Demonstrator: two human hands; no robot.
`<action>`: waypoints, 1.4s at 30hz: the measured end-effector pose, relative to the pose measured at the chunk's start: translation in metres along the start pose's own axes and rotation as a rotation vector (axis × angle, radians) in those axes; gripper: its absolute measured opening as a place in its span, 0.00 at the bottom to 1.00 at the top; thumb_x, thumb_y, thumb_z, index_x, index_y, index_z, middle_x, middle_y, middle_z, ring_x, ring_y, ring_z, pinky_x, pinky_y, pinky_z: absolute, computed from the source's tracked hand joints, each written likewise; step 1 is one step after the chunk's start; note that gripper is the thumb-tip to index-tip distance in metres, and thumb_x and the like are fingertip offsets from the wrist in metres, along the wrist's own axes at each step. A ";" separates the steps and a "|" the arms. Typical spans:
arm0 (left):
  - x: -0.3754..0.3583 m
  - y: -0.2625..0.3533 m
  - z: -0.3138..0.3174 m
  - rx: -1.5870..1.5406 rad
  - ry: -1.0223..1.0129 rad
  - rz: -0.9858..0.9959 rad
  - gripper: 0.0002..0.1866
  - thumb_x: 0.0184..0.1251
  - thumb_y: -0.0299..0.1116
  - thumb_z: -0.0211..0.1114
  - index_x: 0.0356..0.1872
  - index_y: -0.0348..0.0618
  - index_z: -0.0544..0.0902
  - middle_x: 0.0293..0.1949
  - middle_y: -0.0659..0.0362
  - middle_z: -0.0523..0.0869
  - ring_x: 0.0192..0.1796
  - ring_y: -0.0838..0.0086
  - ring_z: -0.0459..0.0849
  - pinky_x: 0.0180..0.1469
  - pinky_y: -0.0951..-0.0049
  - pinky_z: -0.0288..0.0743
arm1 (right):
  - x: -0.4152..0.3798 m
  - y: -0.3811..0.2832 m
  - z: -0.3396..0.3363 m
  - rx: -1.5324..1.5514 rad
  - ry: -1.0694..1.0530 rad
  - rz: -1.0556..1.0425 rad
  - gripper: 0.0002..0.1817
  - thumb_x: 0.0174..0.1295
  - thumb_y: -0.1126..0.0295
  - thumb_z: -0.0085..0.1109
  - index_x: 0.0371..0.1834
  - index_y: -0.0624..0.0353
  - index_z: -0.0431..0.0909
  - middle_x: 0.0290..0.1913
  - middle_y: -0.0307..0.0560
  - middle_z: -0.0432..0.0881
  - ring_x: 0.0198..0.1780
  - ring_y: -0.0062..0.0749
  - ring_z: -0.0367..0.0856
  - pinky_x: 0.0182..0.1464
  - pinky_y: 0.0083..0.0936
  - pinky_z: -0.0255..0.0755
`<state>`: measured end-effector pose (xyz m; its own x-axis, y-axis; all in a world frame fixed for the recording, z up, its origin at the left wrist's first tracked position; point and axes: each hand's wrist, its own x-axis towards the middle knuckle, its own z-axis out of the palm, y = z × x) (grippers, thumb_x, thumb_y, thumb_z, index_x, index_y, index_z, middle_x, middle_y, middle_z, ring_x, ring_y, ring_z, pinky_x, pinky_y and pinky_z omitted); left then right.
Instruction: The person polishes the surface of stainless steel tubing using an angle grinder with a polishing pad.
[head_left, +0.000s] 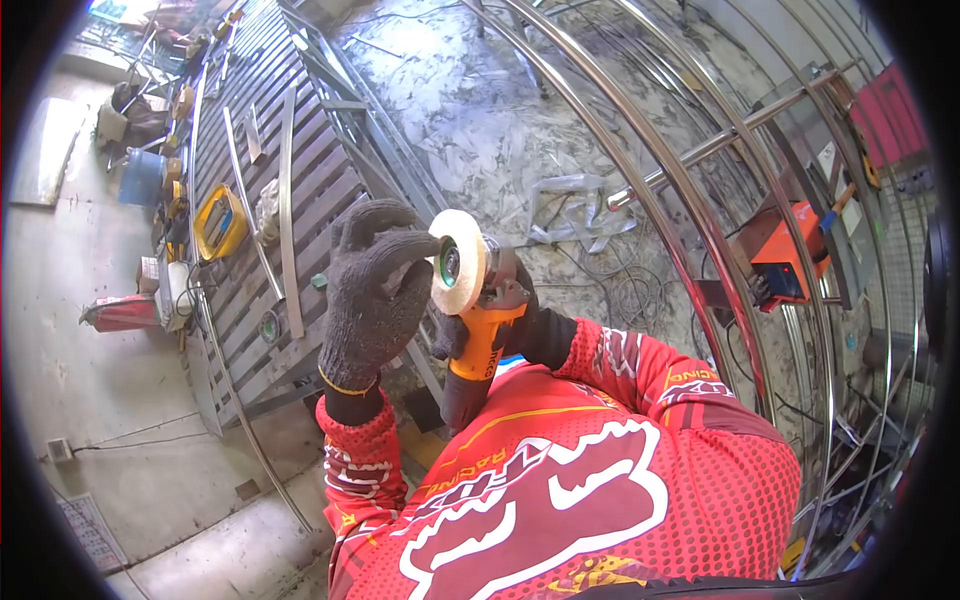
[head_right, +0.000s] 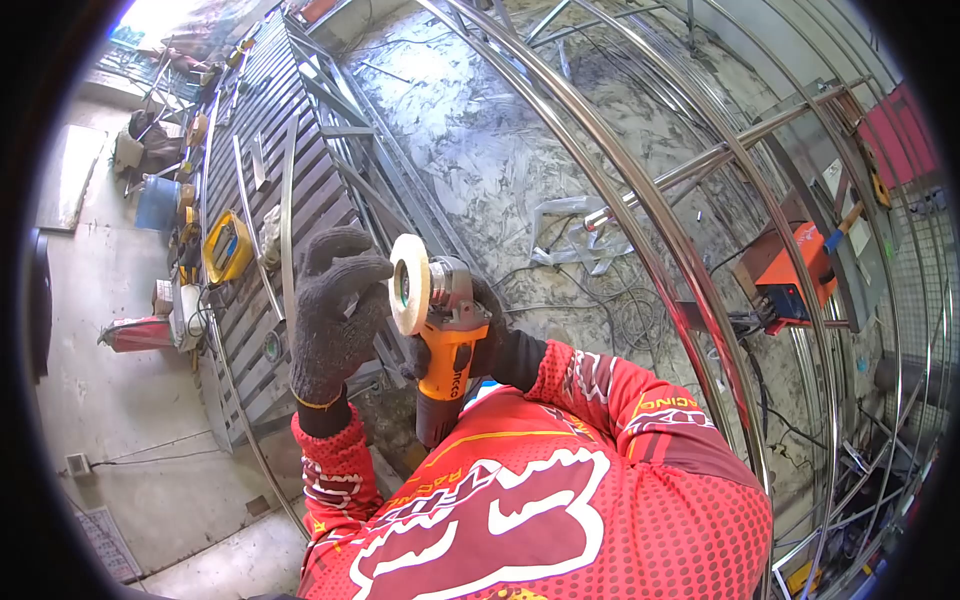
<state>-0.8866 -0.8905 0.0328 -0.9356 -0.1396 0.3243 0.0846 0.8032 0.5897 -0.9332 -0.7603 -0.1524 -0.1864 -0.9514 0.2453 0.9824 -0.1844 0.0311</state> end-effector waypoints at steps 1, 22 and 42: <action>0.000 -0.001 0.000 0.002 0.003 -0.001 0.15 0.51 0.15 0.67 0.39 0.43 0.89 0.50 0.52 0.84 0.52 0.56 0.82 0.53 0.61 0.76 | 0.005 0.000 -0.002 -0.081 -0.298 -0.020 0.38 0.69 0.34 0.47 0.67 0.55 0.72 0.55 0.49 0.82 0.54 0.46 0.81 0.62 0.50 0.72; -0.012 -0.013 0.017 -0.236 -0.216 -0.105 0.42 0.48 0.37 0.82 0.67 0.39 0.76 0.66 0.48 0.77 0.68 0.59 0.77 0.67 0.60 0.76 | -0.025 0.003 -0.025 -1.050 0.214 -0.151 0.32 0.71 0.53 0.60 0.75 0.51 0.67 0.71 0.43 0.72 0.73 0.37 0.68 0.76 0.39 0.60; -0.010 0.003 0.011 -0.088 -0.010 -0.029 0.10 0.53 0.17 0.69 0.37 0.39 0.87 0.60 0.47 0.82 0.65 0.56 0.79 0.65 0.58 0.73 | -0.017 0.007 -0.032 0.054 -0.063 0.003 0.31 0.76 0.45 0.45 0.72 0.55 0.67 0.60 0.50 0.79 0.58 0.41 0.80 0.65 0.45 0.73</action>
<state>-0.8814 -0.8806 0.0228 -0.9414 -0.1560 0.2991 0.0867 0.7450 0.6614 -0.9236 -0.7533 -0.1870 -0.1840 -0.9340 0.3063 0.9826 -0.1665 0.0826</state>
